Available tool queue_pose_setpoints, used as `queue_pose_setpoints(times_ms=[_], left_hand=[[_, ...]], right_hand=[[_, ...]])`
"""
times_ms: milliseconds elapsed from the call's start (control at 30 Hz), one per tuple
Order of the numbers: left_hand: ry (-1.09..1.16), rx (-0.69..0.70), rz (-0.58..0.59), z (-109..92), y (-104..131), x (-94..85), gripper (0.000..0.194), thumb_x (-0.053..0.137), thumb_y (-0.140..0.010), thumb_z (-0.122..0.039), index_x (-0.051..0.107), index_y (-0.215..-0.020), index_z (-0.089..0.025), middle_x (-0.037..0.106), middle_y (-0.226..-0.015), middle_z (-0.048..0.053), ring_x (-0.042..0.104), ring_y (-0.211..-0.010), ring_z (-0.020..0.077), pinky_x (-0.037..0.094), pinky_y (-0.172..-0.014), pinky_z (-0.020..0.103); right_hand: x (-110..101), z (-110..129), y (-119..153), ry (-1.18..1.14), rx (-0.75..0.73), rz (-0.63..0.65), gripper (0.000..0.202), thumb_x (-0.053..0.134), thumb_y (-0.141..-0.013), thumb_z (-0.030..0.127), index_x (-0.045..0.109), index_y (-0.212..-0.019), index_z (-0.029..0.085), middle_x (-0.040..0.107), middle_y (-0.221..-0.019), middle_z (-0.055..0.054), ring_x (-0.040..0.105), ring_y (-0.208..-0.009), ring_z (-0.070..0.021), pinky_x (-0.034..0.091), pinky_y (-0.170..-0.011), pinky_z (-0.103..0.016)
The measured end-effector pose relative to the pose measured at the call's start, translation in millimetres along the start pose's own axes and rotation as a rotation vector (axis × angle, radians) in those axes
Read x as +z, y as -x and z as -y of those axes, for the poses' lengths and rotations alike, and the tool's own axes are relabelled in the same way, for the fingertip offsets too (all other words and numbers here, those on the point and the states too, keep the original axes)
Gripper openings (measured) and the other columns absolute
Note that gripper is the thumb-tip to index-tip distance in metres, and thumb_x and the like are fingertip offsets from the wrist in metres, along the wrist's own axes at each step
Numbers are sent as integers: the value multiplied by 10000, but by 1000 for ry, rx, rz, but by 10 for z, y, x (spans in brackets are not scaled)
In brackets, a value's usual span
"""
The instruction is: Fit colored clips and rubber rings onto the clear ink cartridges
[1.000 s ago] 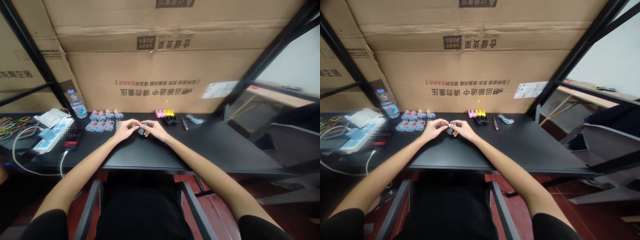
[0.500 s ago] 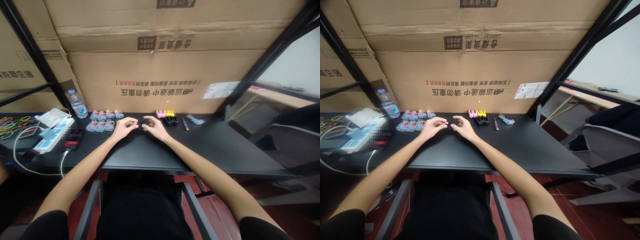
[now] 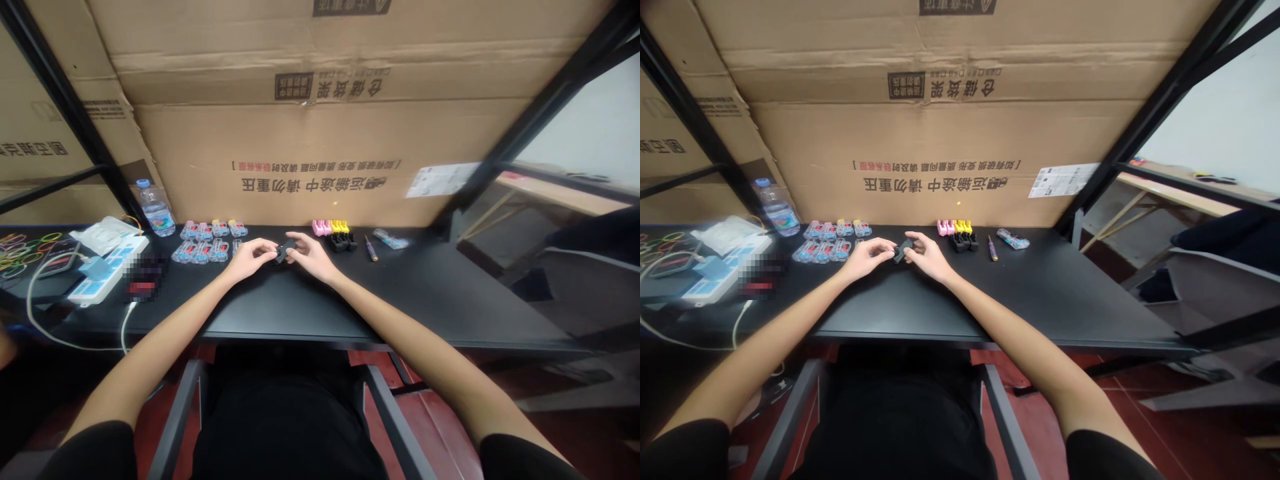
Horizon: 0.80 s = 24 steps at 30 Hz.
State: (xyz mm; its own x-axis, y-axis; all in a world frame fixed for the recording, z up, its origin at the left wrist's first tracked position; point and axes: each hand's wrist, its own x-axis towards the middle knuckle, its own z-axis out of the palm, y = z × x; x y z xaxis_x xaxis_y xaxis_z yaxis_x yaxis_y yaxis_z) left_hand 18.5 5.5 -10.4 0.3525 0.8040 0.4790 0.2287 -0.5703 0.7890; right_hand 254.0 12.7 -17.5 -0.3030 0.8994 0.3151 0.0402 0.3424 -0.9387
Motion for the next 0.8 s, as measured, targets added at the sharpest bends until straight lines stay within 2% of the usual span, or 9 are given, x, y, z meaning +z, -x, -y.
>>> queue_pose_setpoints(times_ms=[300,467,567,700,800], left_hand=[[34,-65,41,47,13,14,212,748,-942,-403,735,-980,-194,825,-1033,83,792,-939,233,625,-928,433],[38,-68,46,34,14,8,213,743,-940,-398,728,-971,-188,821,-1022,83,785,-931,230,622,-923,425],[36,-68,31,22,8,-5,217,747,-937,-400,730,-967,-185,819,-1015,78,776,-902,222,624,-912,423],[59,-58,-3,10,-13,-39,215,712,-972,-397,717,-1009,-185,814,-1108,96,774,-983,223,620,-951,428],[91,-52,-15,7,-27,-69,217,708,-980,-399,711,-996,-182,767,-1292,138,756,-1121,245,615,-996,446]], right_hand=[[22,12,27,9,1,69,504,821,-843,418,687,-1277,199,764,-916,-32,754,-745,-194,696,-747,-403],[22,49,34,19,-8,61,490,803,-856,428,672,-1273,207,738,-910,-22,742,-747,-191,686,-735,-397],[18,69,36,19,-21,29,428,813,-840,426,655,-1180,220,718,-944,-19,736,-773,-185,682,-757,-391],[12,66,28,18,-25,-26,408,853,-796,466,544,-941,242,706,-978,-18,744,-777,-183,673,-782,-398],[6,58,19,30,-21,-57,457,860,-787,528,505,-856,249,705,-946,-20,749,-802,-201,662,-813,-415]])
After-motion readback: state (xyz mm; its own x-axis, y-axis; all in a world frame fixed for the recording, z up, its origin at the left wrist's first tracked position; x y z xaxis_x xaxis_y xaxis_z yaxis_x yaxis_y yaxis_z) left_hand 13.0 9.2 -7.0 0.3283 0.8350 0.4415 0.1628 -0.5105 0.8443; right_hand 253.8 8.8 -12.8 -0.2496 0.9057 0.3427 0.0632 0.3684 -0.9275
